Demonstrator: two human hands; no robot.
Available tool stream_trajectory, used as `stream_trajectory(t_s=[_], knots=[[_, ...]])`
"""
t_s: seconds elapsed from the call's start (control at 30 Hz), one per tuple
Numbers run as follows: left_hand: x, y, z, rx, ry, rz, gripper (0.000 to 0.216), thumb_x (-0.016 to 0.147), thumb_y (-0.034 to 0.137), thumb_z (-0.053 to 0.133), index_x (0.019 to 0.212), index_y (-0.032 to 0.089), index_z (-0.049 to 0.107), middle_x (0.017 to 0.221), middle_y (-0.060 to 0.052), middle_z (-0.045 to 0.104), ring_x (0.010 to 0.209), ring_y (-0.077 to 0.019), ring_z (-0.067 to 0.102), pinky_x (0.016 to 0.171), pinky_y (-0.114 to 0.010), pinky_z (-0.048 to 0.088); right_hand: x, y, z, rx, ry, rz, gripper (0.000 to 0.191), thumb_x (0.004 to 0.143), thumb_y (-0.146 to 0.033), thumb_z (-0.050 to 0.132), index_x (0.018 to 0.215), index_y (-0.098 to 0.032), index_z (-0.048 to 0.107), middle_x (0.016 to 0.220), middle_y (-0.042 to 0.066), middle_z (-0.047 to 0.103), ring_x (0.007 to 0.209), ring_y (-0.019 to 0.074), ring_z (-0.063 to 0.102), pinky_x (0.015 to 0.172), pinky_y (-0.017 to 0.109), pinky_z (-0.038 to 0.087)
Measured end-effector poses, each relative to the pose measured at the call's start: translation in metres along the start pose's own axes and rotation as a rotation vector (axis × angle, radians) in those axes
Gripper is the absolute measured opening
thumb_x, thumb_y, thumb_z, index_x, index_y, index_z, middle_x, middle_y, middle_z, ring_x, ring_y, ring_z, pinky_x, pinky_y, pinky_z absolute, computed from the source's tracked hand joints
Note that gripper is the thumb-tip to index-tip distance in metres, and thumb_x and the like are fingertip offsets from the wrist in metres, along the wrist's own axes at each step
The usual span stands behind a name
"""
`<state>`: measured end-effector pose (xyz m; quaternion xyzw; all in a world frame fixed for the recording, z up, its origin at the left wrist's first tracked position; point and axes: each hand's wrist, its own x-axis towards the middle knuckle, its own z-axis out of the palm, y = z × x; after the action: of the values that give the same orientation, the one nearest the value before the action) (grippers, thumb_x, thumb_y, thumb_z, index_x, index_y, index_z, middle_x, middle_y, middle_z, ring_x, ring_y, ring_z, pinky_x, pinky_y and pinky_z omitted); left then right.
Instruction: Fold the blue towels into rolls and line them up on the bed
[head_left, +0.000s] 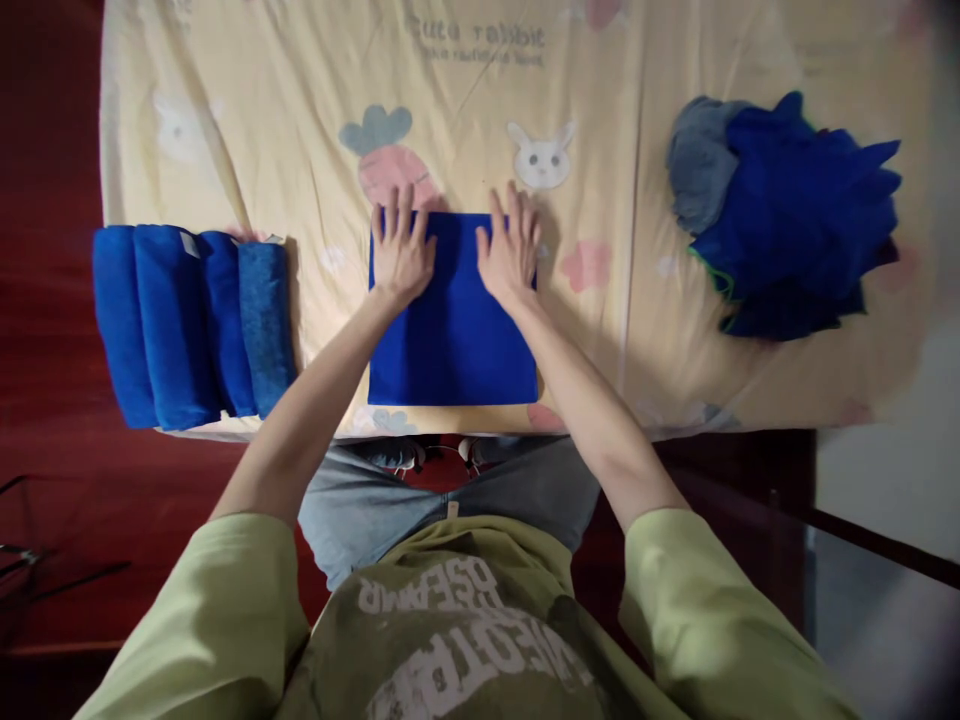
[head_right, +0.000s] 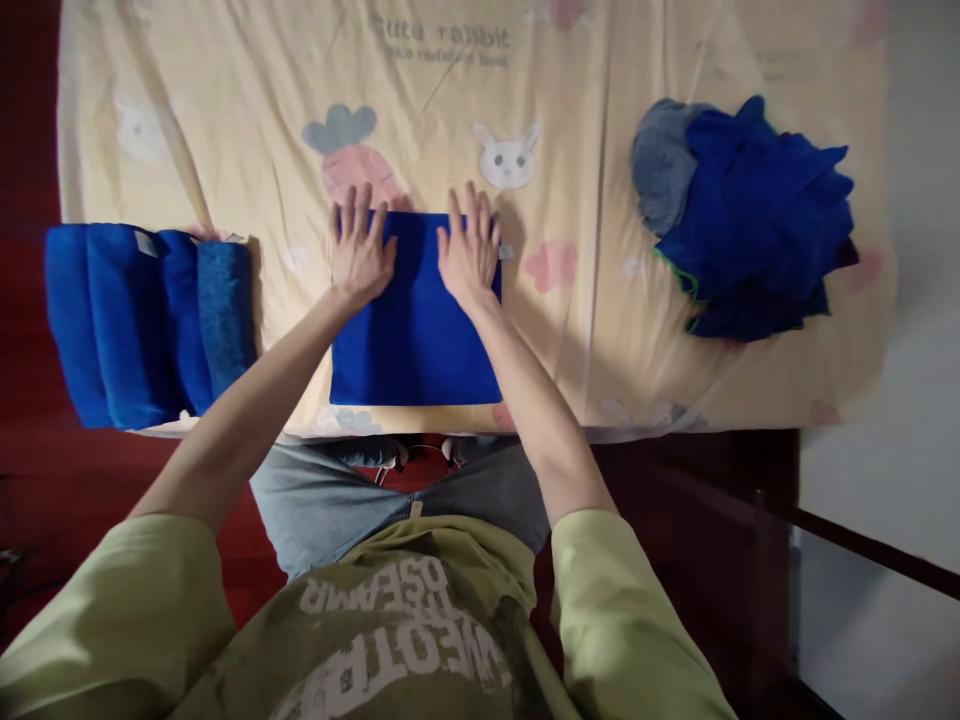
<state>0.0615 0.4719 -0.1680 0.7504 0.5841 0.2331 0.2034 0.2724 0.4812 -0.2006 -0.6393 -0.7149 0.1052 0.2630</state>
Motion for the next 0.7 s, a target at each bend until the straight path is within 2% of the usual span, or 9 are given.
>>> stream_trajectory(t_s=[0.1, 0.23, 0.37, 0.5, 0.63, 0.7], knots=[[-0.023, 0.008, 0.028, -0.007, -0.014, -0.011, 0.067, 0.105, 0.052, 0.044, 0.159, 0.012, 0.045, 0.174, -0.014, 0.028, 0.167, -0.0330, -0.002, 0.133, -0.063, -0.006, -0.029, -0.032, 0.012, -0.013, -0.152, -0.011, 0.058, 0.113, -0.044, 0.036, 0.164, -0.015, 0.038, 0.176, 0.015, 0.023, 0.165, 0.0345, 0.010, 0.130, 0.069, 0.003], [-0.031, 0.006, 0.043, 0.033, -0.001, -0.038, 0.069, 0.105, 0.050, 0.042, 0.165, 0.016, 0.038, 0.176, -0.011, 0.025, 0.167, -0.0327, -0.001, 0.133, -0.062, -0.007, -0.041, -0.041, 0.018, -0.053, -0.211, 0.039, 0.062, 0.113, -0.045, 0.034, 0.167, -0.015, 0.033, 0.176, 0.014, 0.023, 0.166, 0.0339, 0.005, 0.130, 0.069, -0.005], [-0.026, 0.004, 0.043, 0.027, -0.009, -0.044, 0.070, 0.105, 0.051, 0.044, 0.165, 0.016, 0.039, 0.176, -0.010, 0.025, 0.167, -0.0323, 0.000, 0.133, -0.061, -0.006, -0.038, -0.034, 0.022, -0.031, -0.197, 0.018, 0.064, 0.112, -0.049, 0.029, 0.167, -0.016, 0.033, 0.175, 0.013, 0.026, 0.167, 0.0348, 0.003, 0.129, 0.072, -0.005], [-0.025, 0.004, 0.041, -0.077, -0.001, -0.063, 0.070, 0.102, 0.056, 0.046, 0.162, 0.020, 0.045, 0.176, -0.008, 0.027, 0.167, -0.0312, 0.001, 0.134, -0.061, -0.004, -0.036, -0.029, 0.025, -0.078, -0.217, -0.008, 0.068, 0.112, -0.052, 0.023, 0.169, -0.016, 0.029, 0.176, 0.013, 0.024, 0.167, 0.0353, 0.001, 0.128, 0.074, -0.003], [-0.026, -0.006, 0.033, -0.153, -0.005, -0.044, 0.072, 0.098, 0.064, 0.050, 0.158, 0.026, 0.051, 0.174, -0.004, 0.032, 0.167, -0.0294, 0.005, 0.136, -0.058, 0.000, -0.032, -0.013, 0.014, -0.092, -0.268, -0.068, 0.070, 0.110, -0.056, 0.026, 0.169, -0.017, 0.030, 0.177, 0.012, 0.023, 0.167, 0.0340, 0.005, 0.130, 0.072, 0.002], [-0.027, -0.016, 0.029, -0.161, 0.004, -0.037, 0.074, 0.096, 0.067, 0.052, 0.158, 0.027, 0.051, 0.173, -0.003, 0.033, 0.167, -0.0284, 0.005, 0.137, -0.057, 0.000, -0.029, -0.003, 0.006, -0.084, -0.262, -0.050, 0.072, 0.110, -0.057, 0.026, 0.169, -0.016, 0.030, 0.177, 0.012, 0.023, 0.167, 0.0336, 0.006, 0.131, 0.071, 0.003]])
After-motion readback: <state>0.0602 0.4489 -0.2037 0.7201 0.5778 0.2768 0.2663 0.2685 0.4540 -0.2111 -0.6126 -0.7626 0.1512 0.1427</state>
